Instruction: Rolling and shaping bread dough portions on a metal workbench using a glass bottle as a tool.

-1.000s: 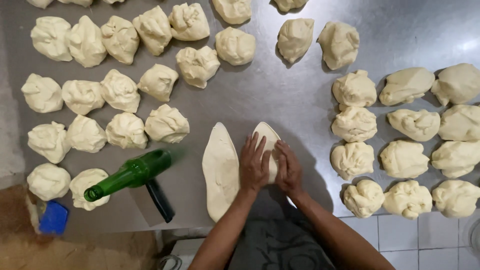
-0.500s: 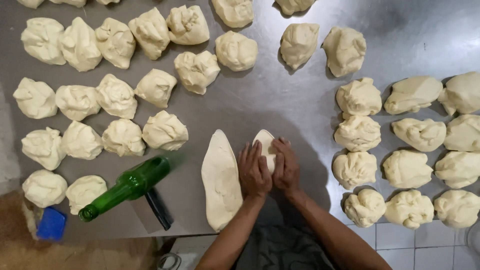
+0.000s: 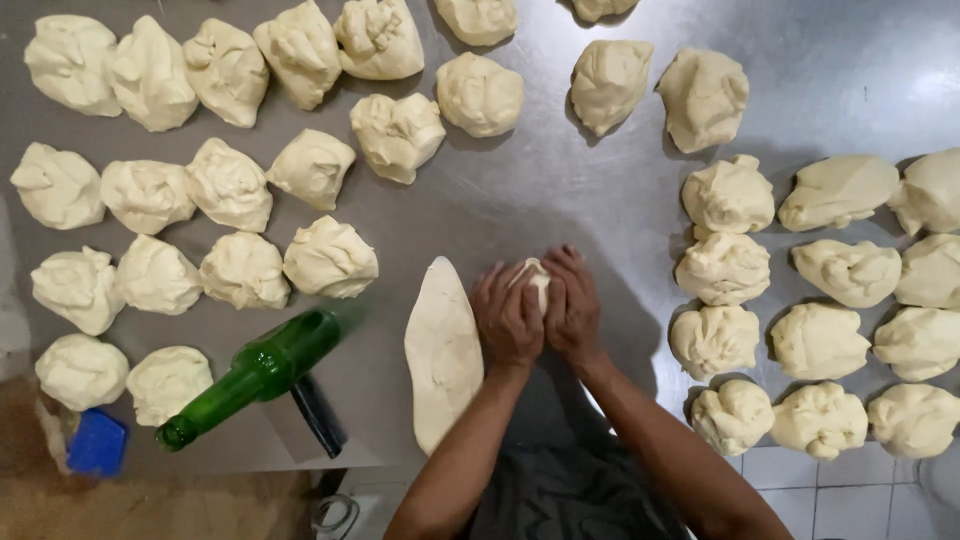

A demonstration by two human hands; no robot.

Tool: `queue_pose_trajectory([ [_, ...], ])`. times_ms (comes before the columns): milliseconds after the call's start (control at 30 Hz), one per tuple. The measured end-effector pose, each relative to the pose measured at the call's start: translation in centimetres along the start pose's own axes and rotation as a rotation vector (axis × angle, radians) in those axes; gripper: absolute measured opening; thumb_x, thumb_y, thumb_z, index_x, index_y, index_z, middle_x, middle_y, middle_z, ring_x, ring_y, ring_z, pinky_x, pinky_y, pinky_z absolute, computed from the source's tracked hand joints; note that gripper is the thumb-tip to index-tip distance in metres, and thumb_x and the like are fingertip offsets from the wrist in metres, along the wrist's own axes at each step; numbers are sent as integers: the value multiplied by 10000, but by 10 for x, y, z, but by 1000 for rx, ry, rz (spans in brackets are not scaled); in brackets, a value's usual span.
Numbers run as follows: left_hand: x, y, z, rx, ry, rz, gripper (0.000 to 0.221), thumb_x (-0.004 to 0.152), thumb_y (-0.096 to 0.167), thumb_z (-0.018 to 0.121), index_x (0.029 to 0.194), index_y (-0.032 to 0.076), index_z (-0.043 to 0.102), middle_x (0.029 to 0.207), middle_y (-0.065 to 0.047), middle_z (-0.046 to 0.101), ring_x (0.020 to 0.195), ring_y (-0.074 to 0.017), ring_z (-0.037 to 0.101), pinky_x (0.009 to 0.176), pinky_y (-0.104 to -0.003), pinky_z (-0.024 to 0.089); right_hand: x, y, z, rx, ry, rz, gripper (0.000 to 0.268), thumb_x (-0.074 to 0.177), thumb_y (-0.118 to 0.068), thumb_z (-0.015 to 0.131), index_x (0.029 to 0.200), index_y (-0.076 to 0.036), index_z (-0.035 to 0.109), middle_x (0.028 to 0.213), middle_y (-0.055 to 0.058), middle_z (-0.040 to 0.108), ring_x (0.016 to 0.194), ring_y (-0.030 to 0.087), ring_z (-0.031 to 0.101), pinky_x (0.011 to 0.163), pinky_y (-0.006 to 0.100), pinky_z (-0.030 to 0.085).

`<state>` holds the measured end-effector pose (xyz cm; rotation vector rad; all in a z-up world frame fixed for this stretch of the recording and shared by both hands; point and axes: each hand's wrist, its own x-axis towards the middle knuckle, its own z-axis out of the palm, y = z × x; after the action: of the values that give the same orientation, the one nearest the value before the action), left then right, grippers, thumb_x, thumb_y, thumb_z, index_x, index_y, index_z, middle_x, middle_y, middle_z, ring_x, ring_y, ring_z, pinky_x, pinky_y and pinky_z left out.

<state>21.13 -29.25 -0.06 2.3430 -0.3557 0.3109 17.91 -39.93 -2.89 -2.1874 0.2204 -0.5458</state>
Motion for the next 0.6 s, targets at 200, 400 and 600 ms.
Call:
queue_pose_trajectory([
  [200,47,-37,23,-364,-140,-314,338,1059,314,547,1166,71,756,1141,-122,744,1118,-312,688,1003,-435,523,52,24,13,487,-65,438,394,1148,-197,421,1046,0,746,1132,158,772,1090,328,730,998,432,590],
  [400,27,-20,24,-285,205,-101,435,1137,313,366,1200,48,704,1216,-141,722,1209,-350,639,1113,-479,443,37,16,18,300,11,132,396,1166,-195,378,1176,27,705,1250,190,713,1339,359,593,1181,474,421],
  [600,45,-29,22,-329,-47,-250,480,1108,376,368,1244,63,707,1297,-128,714,1285,-360,629,1139,-453,457,73,20,-8,224,-253,105,357,1133,-251,439,1286,-38,681,1330,137,699,1353,354,609,1178,470,448],
])
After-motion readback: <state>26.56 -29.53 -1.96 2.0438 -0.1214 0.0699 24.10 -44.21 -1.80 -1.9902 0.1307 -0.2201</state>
